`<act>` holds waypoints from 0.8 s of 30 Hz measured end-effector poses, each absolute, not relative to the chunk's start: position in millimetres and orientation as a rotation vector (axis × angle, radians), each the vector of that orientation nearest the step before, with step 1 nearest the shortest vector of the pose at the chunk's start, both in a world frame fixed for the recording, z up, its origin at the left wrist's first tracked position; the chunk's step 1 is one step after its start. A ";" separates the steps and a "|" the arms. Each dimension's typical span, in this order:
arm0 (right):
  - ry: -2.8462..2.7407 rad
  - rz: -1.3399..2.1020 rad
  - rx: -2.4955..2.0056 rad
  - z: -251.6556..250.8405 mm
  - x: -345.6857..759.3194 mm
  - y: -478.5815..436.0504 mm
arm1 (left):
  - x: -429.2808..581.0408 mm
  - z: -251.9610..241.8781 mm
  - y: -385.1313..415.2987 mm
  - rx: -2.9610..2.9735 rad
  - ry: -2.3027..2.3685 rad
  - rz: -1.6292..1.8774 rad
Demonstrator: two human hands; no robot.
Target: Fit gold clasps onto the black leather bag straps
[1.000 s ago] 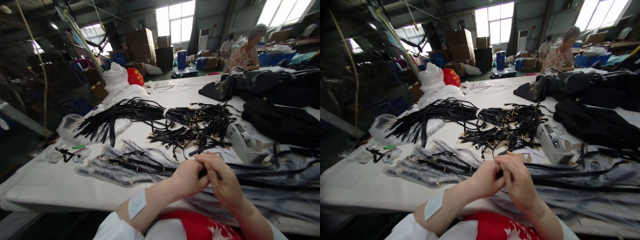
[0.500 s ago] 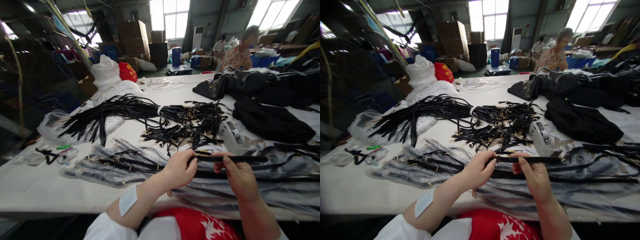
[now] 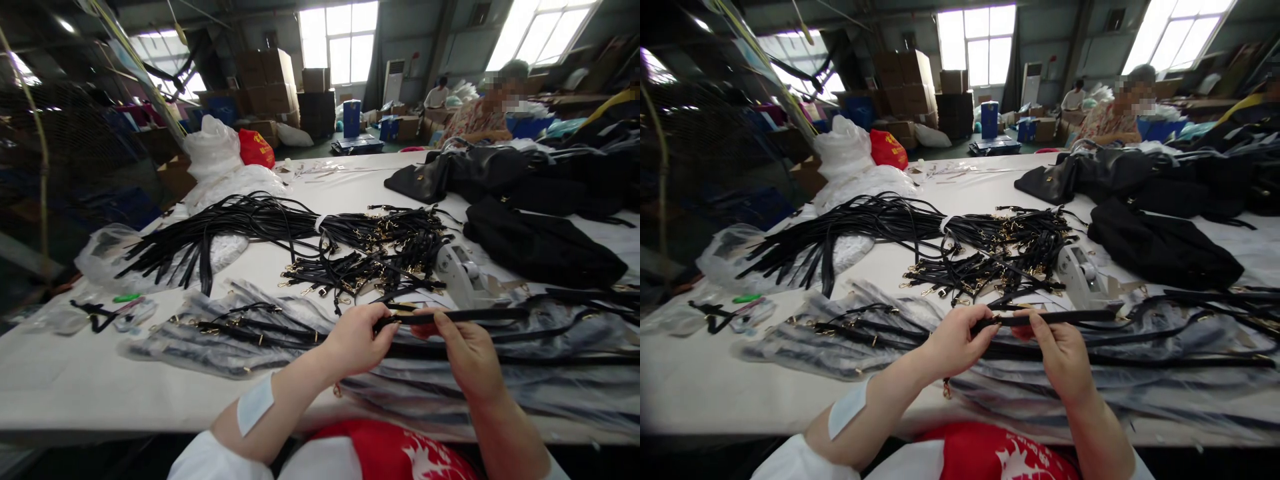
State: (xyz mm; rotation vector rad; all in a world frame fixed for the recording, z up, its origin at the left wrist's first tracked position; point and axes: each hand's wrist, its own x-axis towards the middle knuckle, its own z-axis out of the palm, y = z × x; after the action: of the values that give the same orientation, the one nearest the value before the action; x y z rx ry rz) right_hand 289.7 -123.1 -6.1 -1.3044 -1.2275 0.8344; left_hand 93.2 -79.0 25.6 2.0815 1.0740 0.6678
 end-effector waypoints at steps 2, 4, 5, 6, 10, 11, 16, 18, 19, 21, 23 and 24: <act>-1.210 0.841 -1.303 -5.8 289.3 -123.1 | 93.2 26.6 -78.8 2.086 1.068 0.661; -1.195 0.849 -1.303 -5.7 288.6 -123.0 | 93.1 28.0 -78.8 2.087 1.070 0.647; -1.194 0.852 -1.302 -5.8 288.3 -122.9 | 93.0 28.7 -78.8 2.088 1.076 0.638; -1.199 0.853 -1.302 -6.1 288.0 -122.7 | 93.0 29.2 -78.8 2.091 1.084 0.629; -1.267 0.802 -1.308 -7.9 287.5 -122.1 | 92.3 28.8 -78.0 2.101 1.119 0.614; -1.287 0.780 -1.309 -8.2 287.6 -122.0 | 92.1 28.2 -77.7 2.101 1.122 0.615; -1.324 0.733 -1.305 -10.5 287.4 -121.0 | 91.7 25.9 -76.8 2.080 1.119 0.615; -1.314 0.739 -1.290 -13.0 287.2 -120.4 | 91.9 25.4 -76.6 2.070 1.121 0.621; -1.308 0.743 -1.281 -14.5 287.2 -120.3 | 91.9 25.1 -76.4 2.064 1.121 0.626; -1.297 0.751 -1.269 -17.2 287.2 -120.4 | 91.9 23.9 -75.9 2.052 1.122 0.637; -1.299 0.730 -1.269 -18.3 287.3 -121.0 | 91.8 22.1 -75.4 2.040 1.127 0.651; -1.307 0.709 -1.273 -18.0 287.3 -121.5 | 91.7 21.1 -75.2 2.037 1.130 0.657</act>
State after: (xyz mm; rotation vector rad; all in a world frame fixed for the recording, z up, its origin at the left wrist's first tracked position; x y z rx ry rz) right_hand 287.3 -121.5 -18.0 -1.2728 -1.3073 0.7088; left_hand 91.7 -75.2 21.1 2.0371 1.1302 0.6571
